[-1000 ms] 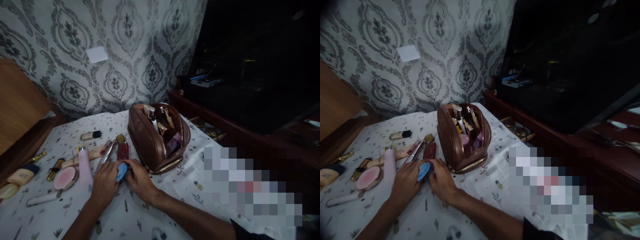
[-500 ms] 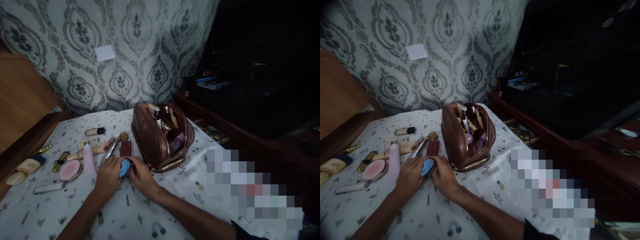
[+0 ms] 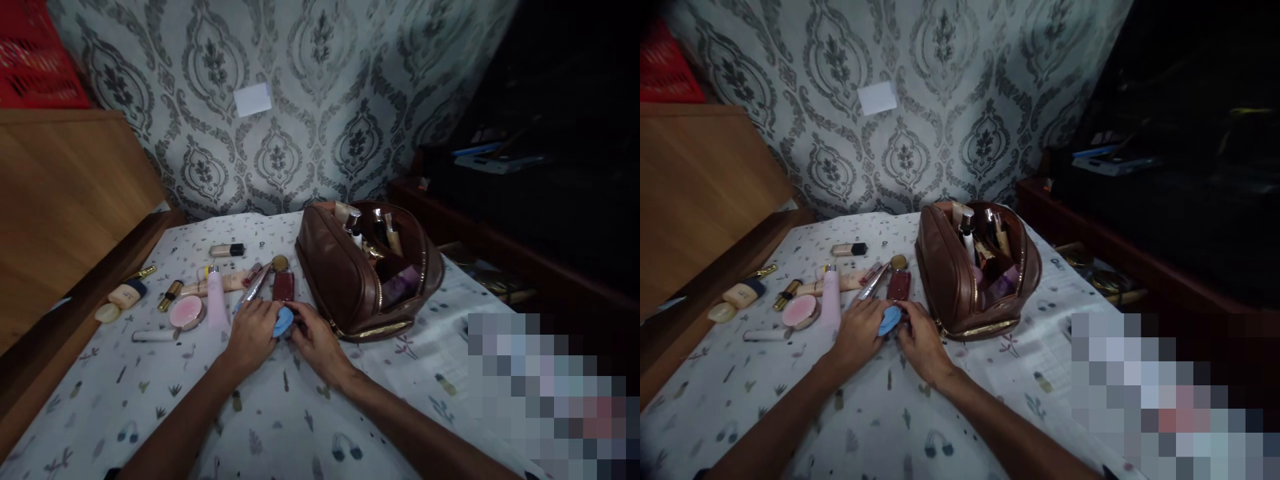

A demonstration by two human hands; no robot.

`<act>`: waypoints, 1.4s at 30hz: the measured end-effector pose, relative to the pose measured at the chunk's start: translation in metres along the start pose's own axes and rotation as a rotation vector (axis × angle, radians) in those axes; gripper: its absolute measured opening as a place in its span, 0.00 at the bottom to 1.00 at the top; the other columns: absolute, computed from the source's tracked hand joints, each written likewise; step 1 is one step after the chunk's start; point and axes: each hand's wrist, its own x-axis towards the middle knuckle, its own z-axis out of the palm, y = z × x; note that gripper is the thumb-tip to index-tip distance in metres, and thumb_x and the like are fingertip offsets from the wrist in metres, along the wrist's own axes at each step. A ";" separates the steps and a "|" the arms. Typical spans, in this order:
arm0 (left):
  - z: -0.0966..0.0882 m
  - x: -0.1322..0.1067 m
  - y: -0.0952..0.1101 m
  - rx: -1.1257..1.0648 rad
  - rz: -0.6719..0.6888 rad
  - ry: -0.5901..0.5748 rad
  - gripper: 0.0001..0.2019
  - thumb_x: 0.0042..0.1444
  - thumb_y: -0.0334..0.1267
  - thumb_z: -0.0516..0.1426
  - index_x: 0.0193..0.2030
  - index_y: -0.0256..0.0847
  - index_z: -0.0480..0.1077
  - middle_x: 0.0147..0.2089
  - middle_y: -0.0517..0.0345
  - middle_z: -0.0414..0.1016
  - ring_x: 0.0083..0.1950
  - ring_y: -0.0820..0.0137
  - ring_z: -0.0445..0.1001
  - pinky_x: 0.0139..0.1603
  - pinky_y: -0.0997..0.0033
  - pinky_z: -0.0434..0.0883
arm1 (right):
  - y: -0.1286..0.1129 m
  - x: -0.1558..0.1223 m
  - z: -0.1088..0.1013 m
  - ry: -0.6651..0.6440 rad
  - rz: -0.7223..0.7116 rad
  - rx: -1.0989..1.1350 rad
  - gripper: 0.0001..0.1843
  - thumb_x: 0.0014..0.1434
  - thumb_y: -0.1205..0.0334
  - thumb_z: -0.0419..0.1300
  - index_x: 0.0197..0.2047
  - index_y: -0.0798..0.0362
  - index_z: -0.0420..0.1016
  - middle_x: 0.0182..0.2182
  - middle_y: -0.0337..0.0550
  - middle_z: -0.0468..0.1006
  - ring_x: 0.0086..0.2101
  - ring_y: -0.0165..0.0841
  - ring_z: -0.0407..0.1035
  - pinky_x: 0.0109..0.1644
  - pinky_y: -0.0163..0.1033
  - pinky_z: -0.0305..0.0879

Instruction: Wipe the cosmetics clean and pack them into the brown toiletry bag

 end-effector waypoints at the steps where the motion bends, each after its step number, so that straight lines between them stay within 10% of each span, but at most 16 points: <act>1: 0.000 0.000 0.000 0.004 0.004 -0.001 0.18 0.52 0.24 0.51 0.48 0.38 0.72 0.41 0.49 0.78 0.45 0.57 0.75 0.48 0.59 0.68 | 0.000 0.000 0.000 0.000 0.000 0.008 0.27 0.53 0.76 0.51 0.56 0.53 0.69 0.48 0.49 0.76 0.46 0.36 0.73 0.53 0.46 0.71; 42: 0.019 -0.007 -0.009 0.022 0.068 0.176 0.22 0.45 0.23 0.52 0.49 0.39 0.70 0.41 0.49 0.77 0.44 0.55 0.73 0.48 0.56 0.69 | 0.003 -0.003 0.004 0.003 0.012 0.023 0.27 0.52 0.78 0.53 0.55 0.55 0.69 0.48 0.49 0.75 0.47 0.36 0.71 0.54 0.44 0.68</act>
